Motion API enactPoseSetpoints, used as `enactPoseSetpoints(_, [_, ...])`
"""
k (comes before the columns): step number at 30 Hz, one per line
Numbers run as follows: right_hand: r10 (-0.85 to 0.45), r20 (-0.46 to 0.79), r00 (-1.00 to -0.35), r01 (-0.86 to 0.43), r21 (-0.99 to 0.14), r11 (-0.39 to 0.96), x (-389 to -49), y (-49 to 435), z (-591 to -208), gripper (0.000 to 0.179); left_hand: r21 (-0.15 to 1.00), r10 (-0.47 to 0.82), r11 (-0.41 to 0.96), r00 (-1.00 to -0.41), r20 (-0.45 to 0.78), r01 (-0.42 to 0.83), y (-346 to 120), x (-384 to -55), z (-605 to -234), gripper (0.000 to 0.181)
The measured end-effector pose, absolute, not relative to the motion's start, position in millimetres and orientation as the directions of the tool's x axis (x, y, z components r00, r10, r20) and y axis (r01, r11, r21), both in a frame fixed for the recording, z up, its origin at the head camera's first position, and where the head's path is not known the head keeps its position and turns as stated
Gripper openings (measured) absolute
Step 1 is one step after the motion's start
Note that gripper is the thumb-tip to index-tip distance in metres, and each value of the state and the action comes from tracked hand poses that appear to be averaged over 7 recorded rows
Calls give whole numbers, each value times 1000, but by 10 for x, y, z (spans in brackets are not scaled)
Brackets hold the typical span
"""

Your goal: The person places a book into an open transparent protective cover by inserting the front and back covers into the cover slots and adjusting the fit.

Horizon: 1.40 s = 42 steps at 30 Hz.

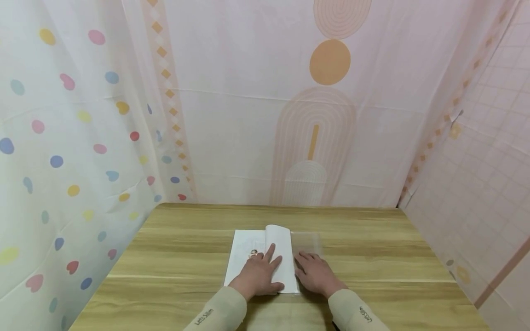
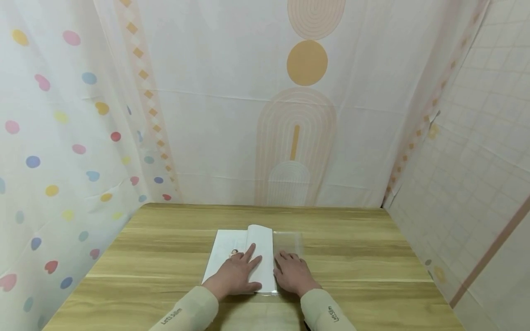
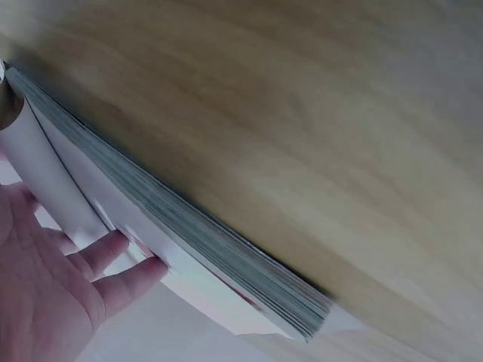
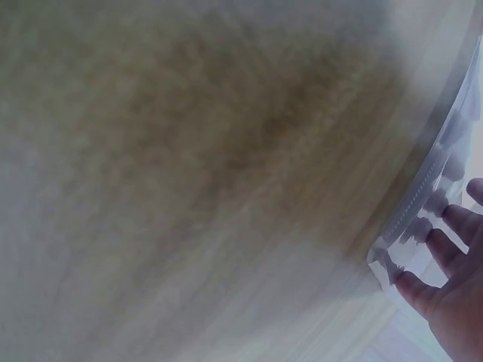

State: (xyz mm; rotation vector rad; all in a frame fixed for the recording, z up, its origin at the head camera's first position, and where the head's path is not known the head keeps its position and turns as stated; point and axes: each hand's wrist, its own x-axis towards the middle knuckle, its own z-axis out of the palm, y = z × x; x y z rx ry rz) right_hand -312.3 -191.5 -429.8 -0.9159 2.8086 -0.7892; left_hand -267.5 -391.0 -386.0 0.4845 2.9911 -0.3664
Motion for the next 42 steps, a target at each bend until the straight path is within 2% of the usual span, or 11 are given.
enactPoseSetpoints(15, [-530, 108, -841, -502, -519, 692, -3100, -1941, -4294, 44, -101, 294, 942, -934, -202, 319, -3945, -2683, -3743, 76])
enactPoseSetpoints(21, [-529, 99, -843, -502, -495, 709, -3100, -1956, -4320, 44, 51, 268, 963, -940, -210, 263, -3973, -2710, -3704, 73])
enactPoseSetpoints(24, [-534, 91, -841, -504, -492, 710, -3095, -1954, -4330, 44, 84, 270, 962, -947, -176, 258, -3996, -2714, -3706, 67])
enactPoseSetpoints(35, [-551, 95, -829, -516, -513, 686, -3103, -1935, -4321, 44, 0, 260, 965, -958, -119, 262, -3962, -2722, -3742, 56])
enactPoseSetpoints(42, [-548, 92, -831, -511, -517, 687, -3112, -1938, -4318, 44, -118, 277, 949, -953, -123, 291, -3880, -2741, -3733, 55])
